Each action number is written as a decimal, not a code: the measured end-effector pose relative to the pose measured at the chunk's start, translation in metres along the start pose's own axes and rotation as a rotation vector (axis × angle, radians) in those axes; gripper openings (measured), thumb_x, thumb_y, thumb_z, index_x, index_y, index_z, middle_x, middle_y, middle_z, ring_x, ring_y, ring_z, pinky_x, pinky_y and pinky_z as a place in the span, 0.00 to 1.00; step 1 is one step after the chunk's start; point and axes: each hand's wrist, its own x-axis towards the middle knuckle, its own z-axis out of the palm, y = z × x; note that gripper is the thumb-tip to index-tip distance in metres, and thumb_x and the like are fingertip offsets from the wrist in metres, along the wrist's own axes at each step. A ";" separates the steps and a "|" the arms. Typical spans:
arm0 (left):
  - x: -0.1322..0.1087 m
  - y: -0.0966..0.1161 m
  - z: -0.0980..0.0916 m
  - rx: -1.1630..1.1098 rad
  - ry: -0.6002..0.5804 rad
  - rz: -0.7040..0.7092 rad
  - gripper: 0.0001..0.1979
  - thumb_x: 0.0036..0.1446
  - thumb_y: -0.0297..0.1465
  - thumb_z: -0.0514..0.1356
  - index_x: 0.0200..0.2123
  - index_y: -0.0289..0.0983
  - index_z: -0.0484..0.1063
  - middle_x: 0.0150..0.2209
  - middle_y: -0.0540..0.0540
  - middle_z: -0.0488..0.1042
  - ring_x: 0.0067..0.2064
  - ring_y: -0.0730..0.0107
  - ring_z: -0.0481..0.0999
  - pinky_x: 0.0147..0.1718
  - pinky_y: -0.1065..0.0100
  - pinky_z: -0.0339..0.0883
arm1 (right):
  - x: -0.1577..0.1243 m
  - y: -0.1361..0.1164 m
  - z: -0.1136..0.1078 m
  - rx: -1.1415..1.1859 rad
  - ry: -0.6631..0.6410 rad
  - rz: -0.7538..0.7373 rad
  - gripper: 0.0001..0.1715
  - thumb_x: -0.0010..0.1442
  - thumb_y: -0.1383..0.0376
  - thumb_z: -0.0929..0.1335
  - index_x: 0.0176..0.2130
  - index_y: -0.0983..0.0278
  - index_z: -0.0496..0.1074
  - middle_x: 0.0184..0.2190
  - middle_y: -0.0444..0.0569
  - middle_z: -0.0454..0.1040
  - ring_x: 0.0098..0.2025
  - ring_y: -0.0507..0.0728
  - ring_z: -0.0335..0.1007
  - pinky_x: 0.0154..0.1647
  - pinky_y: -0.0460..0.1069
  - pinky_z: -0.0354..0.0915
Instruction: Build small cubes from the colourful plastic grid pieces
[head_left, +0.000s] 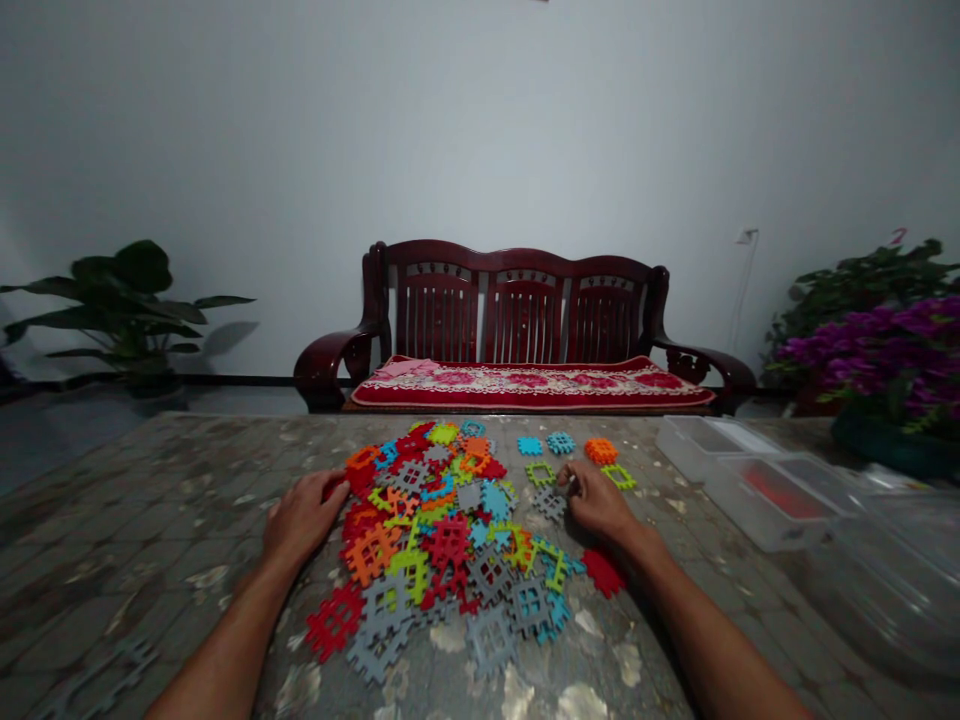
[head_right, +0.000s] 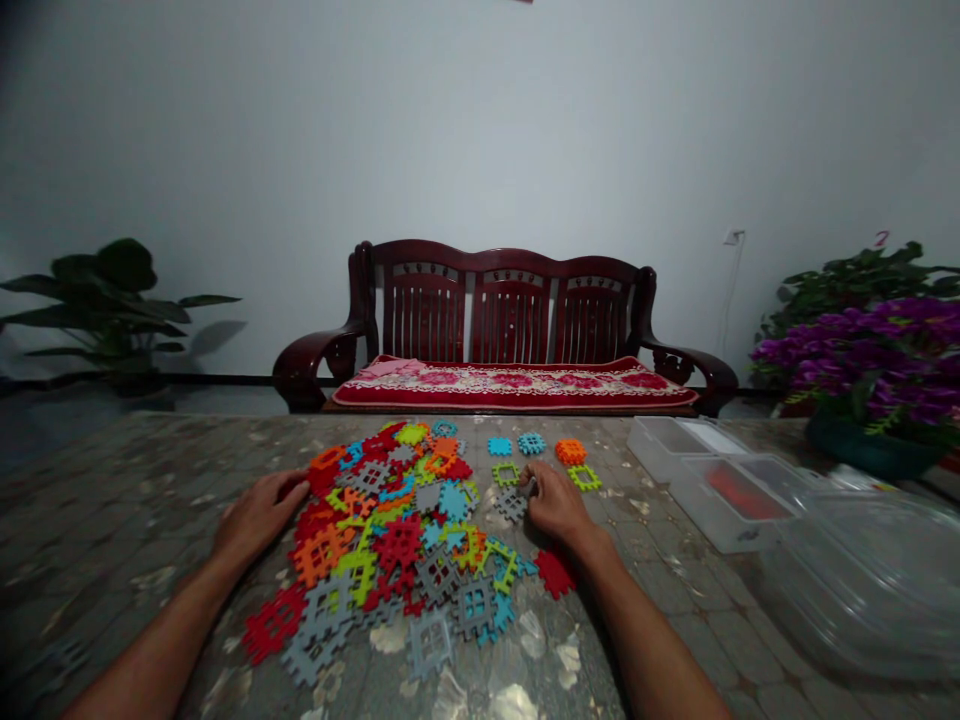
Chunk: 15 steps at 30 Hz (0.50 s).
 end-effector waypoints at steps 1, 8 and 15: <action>0.000 0.000 0.001 -0.002 0.002 -0.001 0.26 0.66 0.43 0.50 0.56 0.40 0.79 0.61 0.38 0.78 0.62 0.49 0.75 0.62 0.48 0.67 | -0.001 -0.002 -0.002 -0.017 0.002 0.021 0.21 0.44 0.77 0.63 0.38 0.62 0.73 0.37 0.47 0.78 0.40 0.57 0.71 0.41 0.47 0.59; 0.000 0.000 0.000 -0.011 0.016 0.004 0.25 0.65 0.44 0.51 0.55 0.40 0.80 0.60 0.39 0.79 0.60 0.49 0.77 0.60 0.51 0.69 | -0.011 -0.015 -0.009 -0.100 -0.127 0.059 0.20 0.50 0.61 0.74 0.43 0.62 0.73 0.42 0.49 0.79 0.43 0.60 0.72 0.43 0.50 0.60; -0.002 0.006 -0.005 -0.001 0.022 -0.011 0.25 0.65 0.42 0.51 0.54 0.39 0.81 0.60 0.38 0.79 0.60 0.47 0.77 0.59 0.47 0.70 | -0.016 -0.025 -0.009 -0.126 -0.163 0.027 0.21 0.53 0.64 0.73 0.48 0.63 0.74 0.45 0.53 0.79 0.44 0.60 0.74 0.45 0.50 0.62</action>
